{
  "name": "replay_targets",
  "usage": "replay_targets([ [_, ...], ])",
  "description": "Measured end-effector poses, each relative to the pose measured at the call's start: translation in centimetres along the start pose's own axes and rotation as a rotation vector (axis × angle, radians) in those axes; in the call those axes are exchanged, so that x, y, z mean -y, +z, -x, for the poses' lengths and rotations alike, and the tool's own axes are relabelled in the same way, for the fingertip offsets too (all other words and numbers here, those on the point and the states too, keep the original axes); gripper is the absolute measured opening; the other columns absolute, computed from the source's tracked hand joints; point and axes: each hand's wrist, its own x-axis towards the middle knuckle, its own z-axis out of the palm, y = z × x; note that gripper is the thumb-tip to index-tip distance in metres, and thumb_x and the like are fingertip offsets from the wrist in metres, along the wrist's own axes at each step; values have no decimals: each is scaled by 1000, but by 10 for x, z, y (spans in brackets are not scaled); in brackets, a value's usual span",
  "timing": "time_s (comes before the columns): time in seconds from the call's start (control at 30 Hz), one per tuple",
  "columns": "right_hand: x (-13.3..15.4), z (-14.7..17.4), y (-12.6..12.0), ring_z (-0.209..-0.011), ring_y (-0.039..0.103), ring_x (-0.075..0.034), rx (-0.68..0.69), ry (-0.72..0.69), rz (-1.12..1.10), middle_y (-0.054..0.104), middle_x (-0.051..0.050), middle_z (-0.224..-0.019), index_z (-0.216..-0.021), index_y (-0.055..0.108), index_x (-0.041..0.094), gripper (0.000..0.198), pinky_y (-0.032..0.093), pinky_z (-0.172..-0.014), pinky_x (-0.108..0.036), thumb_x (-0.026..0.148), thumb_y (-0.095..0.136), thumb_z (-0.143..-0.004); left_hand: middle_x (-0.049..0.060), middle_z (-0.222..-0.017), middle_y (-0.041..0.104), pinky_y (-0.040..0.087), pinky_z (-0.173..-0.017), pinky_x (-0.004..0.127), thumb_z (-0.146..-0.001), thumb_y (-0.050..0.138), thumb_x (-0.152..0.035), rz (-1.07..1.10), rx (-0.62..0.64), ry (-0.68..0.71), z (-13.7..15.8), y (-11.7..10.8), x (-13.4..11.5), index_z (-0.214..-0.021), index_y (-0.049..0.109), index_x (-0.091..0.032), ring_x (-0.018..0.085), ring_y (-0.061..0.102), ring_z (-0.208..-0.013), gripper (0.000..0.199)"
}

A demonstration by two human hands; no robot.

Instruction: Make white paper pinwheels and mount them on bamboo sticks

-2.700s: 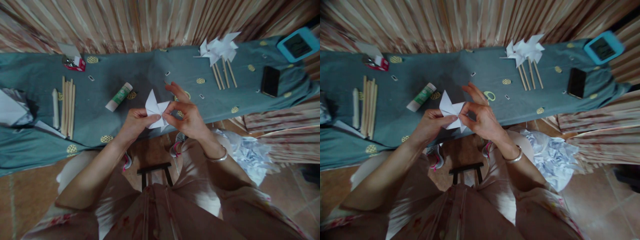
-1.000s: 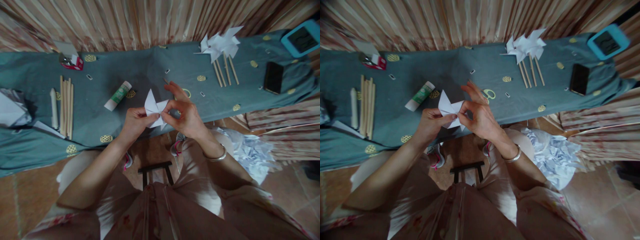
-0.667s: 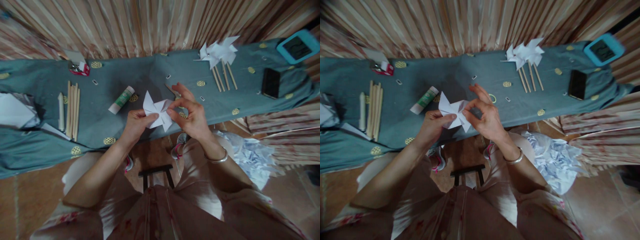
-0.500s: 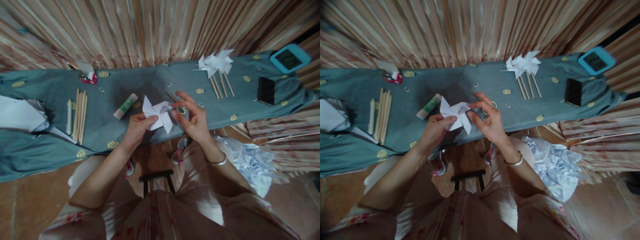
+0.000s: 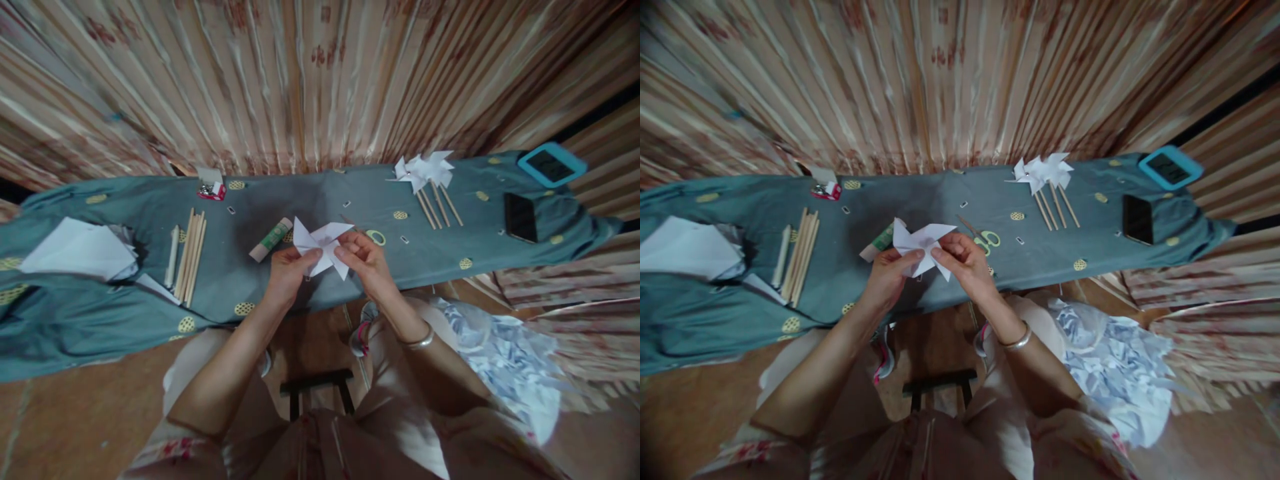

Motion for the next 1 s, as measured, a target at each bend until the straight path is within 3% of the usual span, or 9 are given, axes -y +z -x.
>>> replay_targets([
  [0.2,-6,-5,16,-71,68,-15,13,14,-85,73,4,-77,-81,65,25,42,57,-74,-30,43,91,-54,0,-57,68,43,-57,25,-51,85,-27,-27,-23,27,0,-1,-5,-57,74,-16,12,54,-54,16],
  [0.43,-9,-12,15,-61,62,-13,8,19,-68,68,6,-68,-81,63,25,37,53,-62,-27,39,89,-59,0,-56,67,42,-55,25,-50,89,-32,-57,-10,28,-2,-6,-2,-57,74,-16,11,52,-52,23],
  [0.7,-9,-12,18,-63,64,-14,1,43,-100,71,5,-69,-81,65,25,40,53,-62,-28,36,91,-54,0,-54,67,43,-53,24,-48,91,-36,-66,12,40,-3,-9,0,-57,75,-18,11,51,-50,26],
  [1.0,-18,-14,18,-65,63,-15,-66,-60,23,69,5,-69,-84,64,25,35,54,-63,-29,32,86,-58,-1,-52,65,41,-49,22,-50,92,-39,-98,29,71,-4,-9,3,-56,74,-17,9,48,-47,29],
])
